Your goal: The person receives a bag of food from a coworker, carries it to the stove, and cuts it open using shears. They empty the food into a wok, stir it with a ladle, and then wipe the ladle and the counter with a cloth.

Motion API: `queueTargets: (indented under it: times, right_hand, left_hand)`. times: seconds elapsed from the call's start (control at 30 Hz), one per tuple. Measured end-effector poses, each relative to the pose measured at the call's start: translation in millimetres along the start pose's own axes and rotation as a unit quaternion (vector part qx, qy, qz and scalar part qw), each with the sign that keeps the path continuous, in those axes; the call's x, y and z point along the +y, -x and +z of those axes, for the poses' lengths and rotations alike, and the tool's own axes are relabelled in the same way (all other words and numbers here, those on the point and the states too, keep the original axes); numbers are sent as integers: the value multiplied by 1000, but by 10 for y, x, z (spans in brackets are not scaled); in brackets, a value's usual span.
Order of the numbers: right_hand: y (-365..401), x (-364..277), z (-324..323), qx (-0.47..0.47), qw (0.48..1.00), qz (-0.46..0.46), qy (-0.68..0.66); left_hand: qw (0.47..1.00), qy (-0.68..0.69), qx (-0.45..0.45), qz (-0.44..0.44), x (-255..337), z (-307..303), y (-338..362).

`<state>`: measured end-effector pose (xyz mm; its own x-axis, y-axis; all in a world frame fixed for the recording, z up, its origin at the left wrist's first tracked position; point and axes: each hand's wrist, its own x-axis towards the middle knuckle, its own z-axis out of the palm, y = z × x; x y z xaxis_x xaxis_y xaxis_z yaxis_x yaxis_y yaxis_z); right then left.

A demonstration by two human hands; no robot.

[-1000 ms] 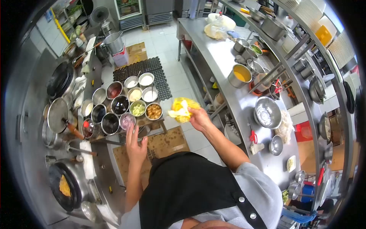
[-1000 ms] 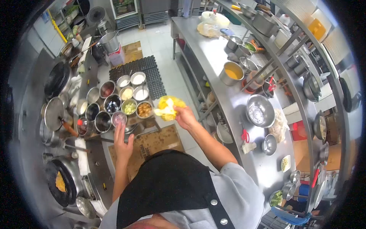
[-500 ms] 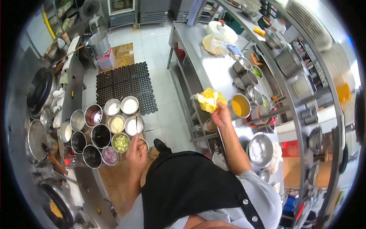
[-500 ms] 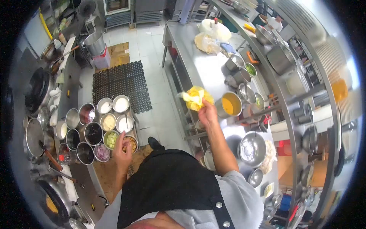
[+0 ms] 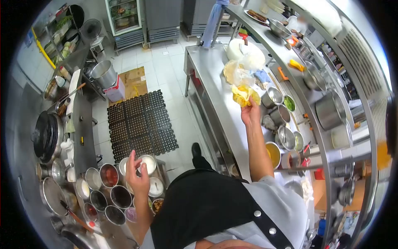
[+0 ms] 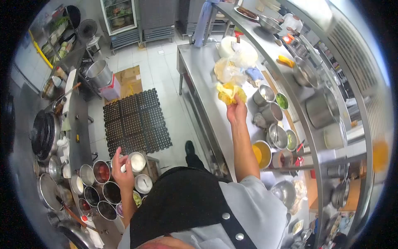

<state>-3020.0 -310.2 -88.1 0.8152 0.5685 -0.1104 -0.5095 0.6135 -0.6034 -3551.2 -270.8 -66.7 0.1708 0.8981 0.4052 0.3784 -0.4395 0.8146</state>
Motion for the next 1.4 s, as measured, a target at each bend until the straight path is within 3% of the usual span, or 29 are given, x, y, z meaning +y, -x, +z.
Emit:
queueTargets:
  times: [0.13,0.27,0.37,0.43,0.53,0.67,0.87,1.0,1.13,1.23,1.27,1.33,1.37,1.4]
  right_hand:
    - [-1370,233,191,35,998,-41,-16]
    - [-2681,267,824,46,987,-152,-5]
    - [-4224,322,1346,46,982,-180,13]
    - [-5170,382,1657,16,985,-133,108]
    - [-6081,532,1698,95,951,-51,288]
    - [-6647,1067,1035,91,950,6,298]
    - [-6178,1659,638,81,894,91,432]
    - [-6188,1952,1080,-86,850,63,517]
    - [-6341,2278,1773,-22,785,-57,617]
    - [-7000,2666,1398,-88,649,-152,741]
    - [-6786,2666,1433,-78,634,-227,735]
    - [-6197,2434,1483,-111,768,-150,613]
    - [-5867,2227,1609,-127,825,-111,540]
    - [-5555,1991,1746,-147,807,-100,563]
  left_hand:
    - [998,-47,28,-14,-95,301,-375]
    - [991,-95,50,-74,-269,607,-701]
    - [984,-127,61,-111,-169,821,-1004]
    - [980,-144,64,-123,-148,999,-1148]
    - [976,-160,59,-137,-101,1223,-1359]
    - [972,-153,46,-173,-78,1432,-1519]
    - [968,-159,22,-195,-118,1567,-1688]
    - [964,-167,5,-208,-88,1643,-1758]
    - [959,-179,-14,-220,-46,1705,-1782]
    - [962,-147,-16,-229,-155,1819,-1773]
    - [963,-134,-25,-232,-220,1872,-1805]
    - [966,-84,-40,-240,-280,2051,-2031]
    - [974,-86,-67,-199,-338,2201,-2293]
    - [979,-87,-96,-158,-377,2373,-2610]
